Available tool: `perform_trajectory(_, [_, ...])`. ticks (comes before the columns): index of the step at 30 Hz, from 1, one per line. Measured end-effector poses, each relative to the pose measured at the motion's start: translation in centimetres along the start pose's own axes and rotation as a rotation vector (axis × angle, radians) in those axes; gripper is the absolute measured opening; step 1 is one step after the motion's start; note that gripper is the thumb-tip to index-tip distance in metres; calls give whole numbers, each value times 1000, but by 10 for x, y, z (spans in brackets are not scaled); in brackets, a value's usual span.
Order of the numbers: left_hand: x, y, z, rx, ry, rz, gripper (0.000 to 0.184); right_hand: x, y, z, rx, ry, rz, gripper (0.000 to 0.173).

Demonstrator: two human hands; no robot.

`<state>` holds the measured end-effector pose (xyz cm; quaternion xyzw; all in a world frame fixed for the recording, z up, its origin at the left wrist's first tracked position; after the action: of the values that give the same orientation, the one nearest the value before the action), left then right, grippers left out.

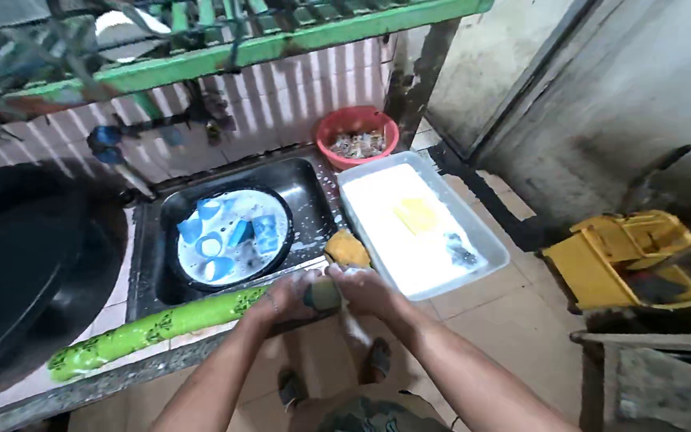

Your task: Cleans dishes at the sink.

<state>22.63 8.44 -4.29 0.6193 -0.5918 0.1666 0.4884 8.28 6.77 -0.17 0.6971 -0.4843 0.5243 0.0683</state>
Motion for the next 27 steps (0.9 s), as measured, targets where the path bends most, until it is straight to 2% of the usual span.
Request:
perform_trajectory(2, [-5,1,-1,-17,-28,22,83,10,-1,-19,-31,-78,39,53])
perform_trajectory(5, [-3,-1,-11,-31,68,10,78,31,13,-47,-55,-123,118,48])
perform_trajectory(8, [-1,-13,-17,114,21,-39,74,62,27,-72,-66,44,196,54])
perform_trajectory(11, [-3,-18,-15,183,29,-15,77,102,70,-78,-301,276,302,63])
perform_trajectory(14, [0,-14,-11,161,43,11,81,119,130,-49,-511,414,318,73])
perform_trajectory(17, [-1,-17,-9,149,37,16,86,114,156,-18,-522,536,339,72])
perform_trajectory(21, [-5,-12,-4,124,-44,9,86,90,163,-1,-496,648,383,78])
perform_trajectory(24, [-3,-7,-2,97,-26,-14,85,88,141,-21,-472,849,383,84])
perform_trajectory(26, [-2,-4,-1,69,21,-51,82,90,97,-39,-392,889,349,65])
perform_trajectory(27, [-2,-1,-1,54,38,-65,81,82,71,-41,-342,837,347,52])
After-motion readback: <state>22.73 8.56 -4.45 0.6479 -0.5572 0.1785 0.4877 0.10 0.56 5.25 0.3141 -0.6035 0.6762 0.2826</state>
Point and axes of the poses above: each hand's wrist, its own z-axis towards the middle knuckle, its own x-axis out of the back of the hand, y = z × x, the point moved 7 cm from there along z, towards the middle knuckle, and after that the axes turned 8 degrees about -y, right-handed, at the moved point
